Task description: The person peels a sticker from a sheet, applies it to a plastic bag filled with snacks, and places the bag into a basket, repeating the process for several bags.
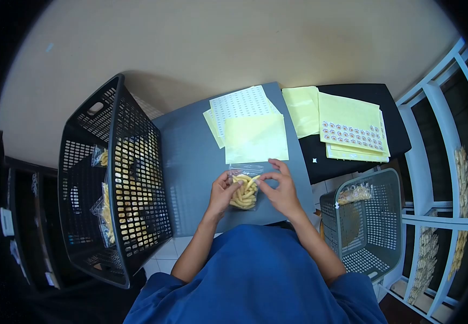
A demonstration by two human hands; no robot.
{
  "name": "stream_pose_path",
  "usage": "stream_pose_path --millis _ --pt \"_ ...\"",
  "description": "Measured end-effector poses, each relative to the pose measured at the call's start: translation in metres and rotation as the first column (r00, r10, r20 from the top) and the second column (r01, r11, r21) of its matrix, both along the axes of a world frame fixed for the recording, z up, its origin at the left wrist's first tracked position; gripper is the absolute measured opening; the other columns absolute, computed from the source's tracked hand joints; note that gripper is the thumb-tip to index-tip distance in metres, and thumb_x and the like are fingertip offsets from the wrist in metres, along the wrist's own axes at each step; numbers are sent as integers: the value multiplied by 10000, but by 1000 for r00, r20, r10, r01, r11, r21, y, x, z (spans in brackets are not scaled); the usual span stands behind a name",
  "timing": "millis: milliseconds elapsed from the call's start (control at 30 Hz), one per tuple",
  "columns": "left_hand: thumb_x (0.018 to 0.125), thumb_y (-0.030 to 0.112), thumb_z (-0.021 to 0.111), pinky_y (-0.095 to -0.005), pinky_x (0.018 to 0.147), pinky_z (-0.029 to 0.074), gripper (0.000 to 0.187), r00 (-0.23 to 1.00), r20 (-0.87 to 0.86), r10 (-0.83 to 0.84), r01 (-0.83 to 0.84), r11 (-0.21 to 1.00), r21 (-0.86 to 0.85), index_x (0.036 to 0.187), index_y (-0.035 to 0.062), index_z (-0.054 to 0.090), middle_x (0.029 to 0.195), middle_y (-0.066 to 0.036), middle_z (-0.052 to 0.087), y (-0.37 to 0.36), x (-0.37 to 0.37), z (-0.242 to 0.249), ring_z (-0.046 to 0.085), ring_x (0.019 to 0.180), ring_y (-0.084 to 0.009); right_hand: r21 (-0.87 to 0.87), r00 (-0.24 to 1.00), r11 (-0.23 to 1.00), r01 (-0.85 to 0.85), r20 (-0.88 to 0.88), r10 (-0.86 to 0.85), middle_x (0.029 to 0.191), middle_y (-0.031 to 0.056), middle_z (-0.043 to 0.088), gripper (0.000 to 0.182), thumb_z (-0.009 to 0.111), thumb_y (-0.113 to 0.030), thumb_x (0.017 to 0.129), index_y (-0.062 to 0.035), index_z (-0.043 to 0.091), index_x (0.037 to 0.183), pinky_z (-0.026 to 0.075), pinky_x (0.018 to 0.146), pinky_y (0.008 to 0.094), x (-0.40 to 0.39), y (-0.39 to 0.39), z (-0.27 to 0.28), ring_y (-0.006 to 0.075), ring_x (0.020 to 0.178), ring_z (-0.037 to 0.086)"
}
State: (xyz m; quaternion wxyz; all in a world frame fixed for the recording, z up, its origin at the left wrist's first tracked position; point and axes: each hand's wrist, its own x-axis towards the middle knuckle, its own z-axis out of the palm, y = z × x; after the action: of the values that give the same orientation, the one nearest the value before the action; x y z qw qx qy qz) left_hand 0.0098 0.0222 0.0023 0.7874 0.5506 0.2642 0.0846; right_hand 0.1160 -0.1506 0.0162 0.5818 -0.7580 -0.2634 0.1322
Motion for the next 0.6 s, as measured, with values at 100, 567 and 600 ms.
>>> stream_pose_path --millis 100,567,600 --pt "1001 116 612 -239 785 533 202 998 -10 60 -60 997 -47 1137 -13 689 999 -71 720 -7 3 -2 668 893 -103 -45 1000 999 -22 12 22 1447 227 473 165 797 -195 817 -58 763 902 349 1118 469 2 21 7 418 1354 421" --pt "992 154 573 -316 810 580 313 998 31 49 -45 992 -118 1238 -18 660 1078 -95 709 -13 -4 -9 697 943 -164 -137 998 990 -23 62 32 1486 290 423 160 813 -214 799 -71 788 865 304 1143 508 2 40 7 442 1401 361" --pt "993 158 571 -318 800 583 314 998 47 49 -44 994 -103 1238 -18 660 1076 -92 708 -13 -3 -12 697 940 -162 -125 998 992 -24 58 31 1473 310 427 153 811 -205 791 -69 788 857 305 1141 518 1 40 7 456 1398 358"
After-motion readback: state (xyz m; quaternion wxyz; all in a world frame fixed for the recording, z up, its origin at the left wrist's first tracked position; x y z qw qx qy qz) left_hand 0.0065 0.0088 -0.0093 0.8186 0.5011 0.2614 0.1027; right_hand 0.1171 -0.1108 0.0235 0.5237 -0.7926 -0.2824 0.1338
